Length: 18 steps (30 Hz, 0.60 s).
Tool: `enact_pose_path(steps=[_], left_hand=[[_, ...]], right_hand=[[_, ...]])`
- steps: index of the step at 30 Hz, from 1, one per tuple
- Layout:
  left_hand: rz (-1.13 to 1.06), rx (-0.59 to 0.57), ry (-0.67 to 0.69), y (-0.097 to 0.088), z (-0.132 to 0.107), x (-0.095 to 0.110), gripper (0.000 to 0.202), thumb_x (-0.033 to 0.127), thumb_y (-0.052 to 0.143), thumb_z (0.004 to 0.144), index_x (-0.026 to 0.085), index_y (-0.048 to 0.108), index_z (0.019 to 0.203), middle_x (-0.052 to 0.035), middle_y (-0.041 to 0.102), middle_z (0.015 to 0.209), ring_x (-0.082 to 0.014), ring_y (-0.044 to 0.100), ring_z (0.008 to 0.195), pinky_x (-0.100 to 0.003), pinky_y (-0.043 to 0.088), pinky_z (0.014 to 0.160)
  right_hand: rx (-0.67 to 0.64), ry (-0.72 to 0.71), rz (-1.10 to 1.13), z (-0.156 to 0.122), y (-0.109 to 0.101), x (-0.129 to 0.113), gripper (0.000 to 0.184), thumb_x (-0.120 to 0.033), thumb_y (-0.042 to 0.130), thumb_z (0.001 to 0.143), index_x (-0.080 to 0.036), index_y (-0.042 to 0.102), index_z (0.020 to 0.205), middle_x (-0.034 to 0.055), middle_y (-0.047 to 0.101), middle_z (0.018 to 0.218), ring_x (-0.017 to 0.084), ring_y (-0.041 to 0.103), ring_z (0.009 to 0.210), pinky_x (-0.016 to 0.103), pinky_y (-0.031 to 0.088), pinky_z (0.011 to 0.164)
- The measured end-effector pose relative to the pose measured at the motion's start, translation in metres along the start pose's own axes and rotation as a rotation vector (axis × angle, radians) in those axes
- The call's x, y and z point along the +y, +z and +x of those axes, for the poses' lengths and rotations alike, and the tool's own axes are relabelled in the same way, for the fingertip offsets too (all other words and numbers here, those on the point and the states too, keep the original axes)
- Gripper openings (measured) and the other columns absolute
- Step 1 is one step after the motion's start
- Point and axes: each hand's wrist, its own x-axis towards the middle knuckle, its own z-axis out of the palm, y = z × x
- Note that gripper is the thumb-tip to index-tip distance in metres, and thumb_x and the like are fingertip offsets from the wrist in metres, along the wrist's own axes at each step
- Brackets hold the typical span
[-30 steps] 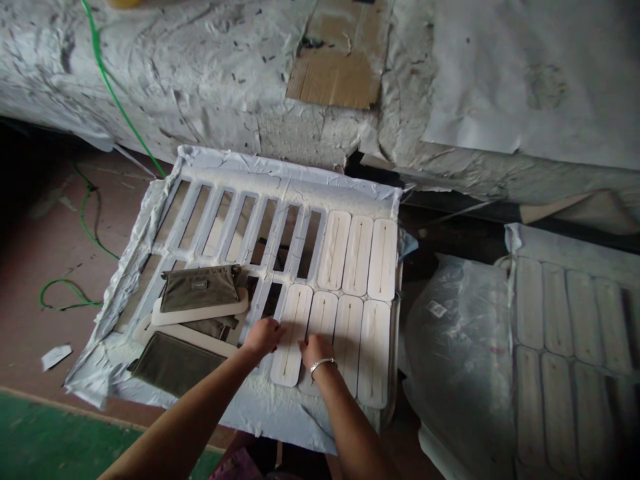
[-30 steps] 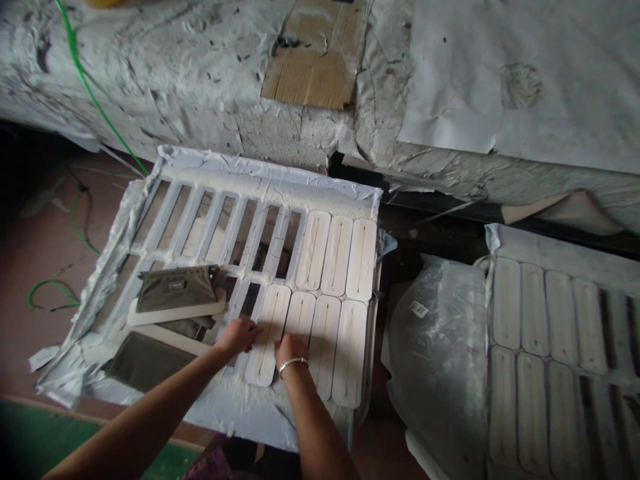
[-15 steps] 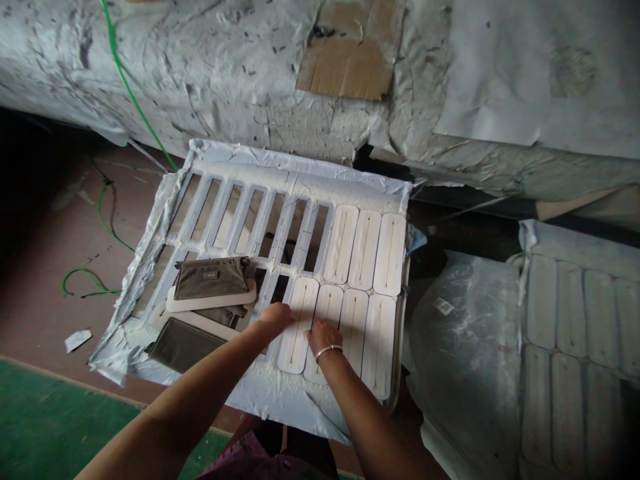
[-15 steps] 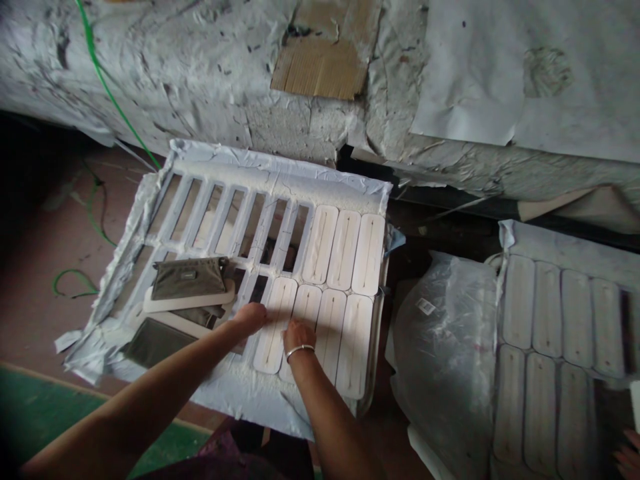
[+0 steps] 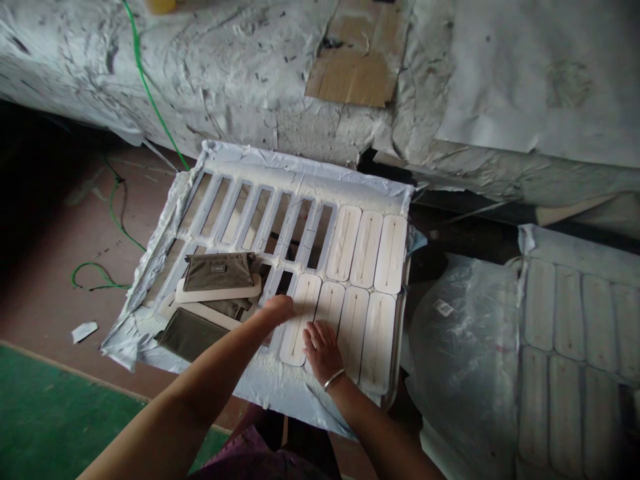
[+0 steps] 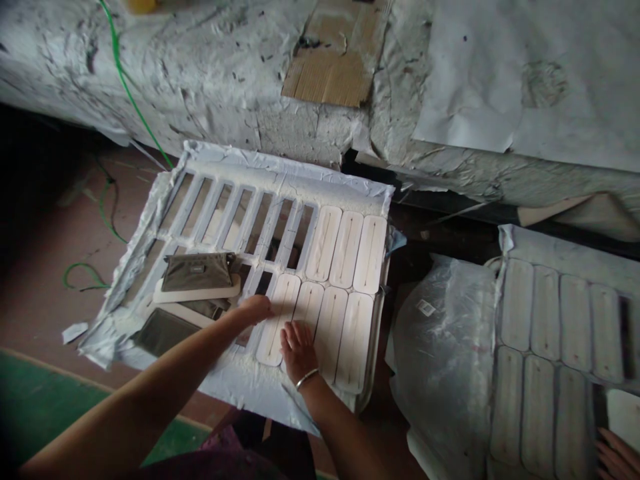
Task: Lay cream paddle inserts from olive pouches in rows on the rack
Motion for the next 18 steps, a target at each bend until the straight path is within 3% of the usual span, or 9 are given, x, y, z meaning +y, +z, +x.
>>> enact_pose_path(steps=[3, 6, 9, 12, 15, 18], left_hand=[[0.056, 0.121, -0.047, -0.003, -0.013, 0.005, 0.046, 0.044, 0.072, 0.068, 0.004, 0.066, 0.091, -0.0245, 0.063, 0.093, -0.0345, 0.061, 0.092, -0.040, 0.048, 0.074], [0.074, 0.236, -0.027, -0.010, -0.032, -0.008, 0.041, 0.047, 0.065, 0.074, 0.010, 0.067, 0.091, -0.0179, 0.064, 0.092, -0.0302, 0.062, 0.089, -0.037, 0.049, 0.074], [0.083, 0.439, -0.007, -0.025, -0.051, -0.050, 0.032, 0.038, 0.046, 0.089, 0.017, 0.061, 0.109, -0.0112, 0.061, 0.108, -0.0210, 0.058, 0.099, -0.031, 0.045, 0.084], [0.114, 0.607, -0.028, -0.043, -0.059, -0.108, 0.049, 0.037, 0.048, 0.087, 0.016, 0.044, 0.131, -0.0137, 0.044, 0.133, -0.0248, 0.040, 0.122, -0.037, 0.035, 0.099], [0.192, 0.568, 0.038, -0.048, -0.056, -0.154, 0.082, 0.043, 0.069, 0.070, 0.018, 0.034, 0.139, -0.0125, 0.027, 0.146, -0.0321, 0.023, 0.133, -0.048, 0.026, 0.105], [0.342, 0.528, 0.153, -0.040, -0.049, -0.179, 0.088, 0.045, 0.070, 0.068, 0.021, 0.029, 0.142, -0.0101, 0.018, 0.149, -0.0353, 0.014, 0.136, -0.054, 0.024, 0.104]], right_hand=[[0.087, 0.033, -0.035, -0.007, 0.010, -0.007, 0.040, -0.022, 0.056, 0.083, -0.018, 0.051, 0.123, 0.0052, 0.051, 0.133, 0.025, 0.035, 0.129, 0.047, 0.019, 0.109], [0.131, 0.084, -0.038, -0.016, 0.015, -0.021, 0.044, -0.023, 0.054, 0.082, -0.017, 0.050, 0.126, 0.0062, 0.051, 0.133, 0.025, 0.040, 0.126, 0.045, 0.017, 0.109], [0.161, 0.057, -0.041, -0.033, 0.020, -0.039, 0.053, -0.020, 0.054, 0.078, -0.017, 0.047, 0.130, 0.0063, 0.050, 0.134, 0.024, 0.042, 0.125, 0.040, 0.013, 0.111], [0.173, 0.052, -0.047, -0.046, 0.021, -0.051, 0.062, -0.022, 0.056, 0.072, -0.017, 0.044, 0.132, 0.0082, 0.049, 0.135, 0.025, 0.043, 0.124, 0.040, 0.010, 0.111], [0.148, 0.035, -0.053, -0.044, 0.013, -0.054, 0.060, -0.024, 0.057, 0.071, -0.017, 0.046, 0.130, 0.0097, 0.049, 0.134, 0.026, 0.045, 0.122, 0.043, 0.010, 0.111], [0.127, 0.127, 0.046, -0.029, 0.000, -0.058, 0.043, -0.026, 0.055, 0.075, -0.022, 0.055, 0.118, 0.0070, 0.058, 0.125, 0.026, 0.050, 0.117, 0.048, 0.020, 0.108]])
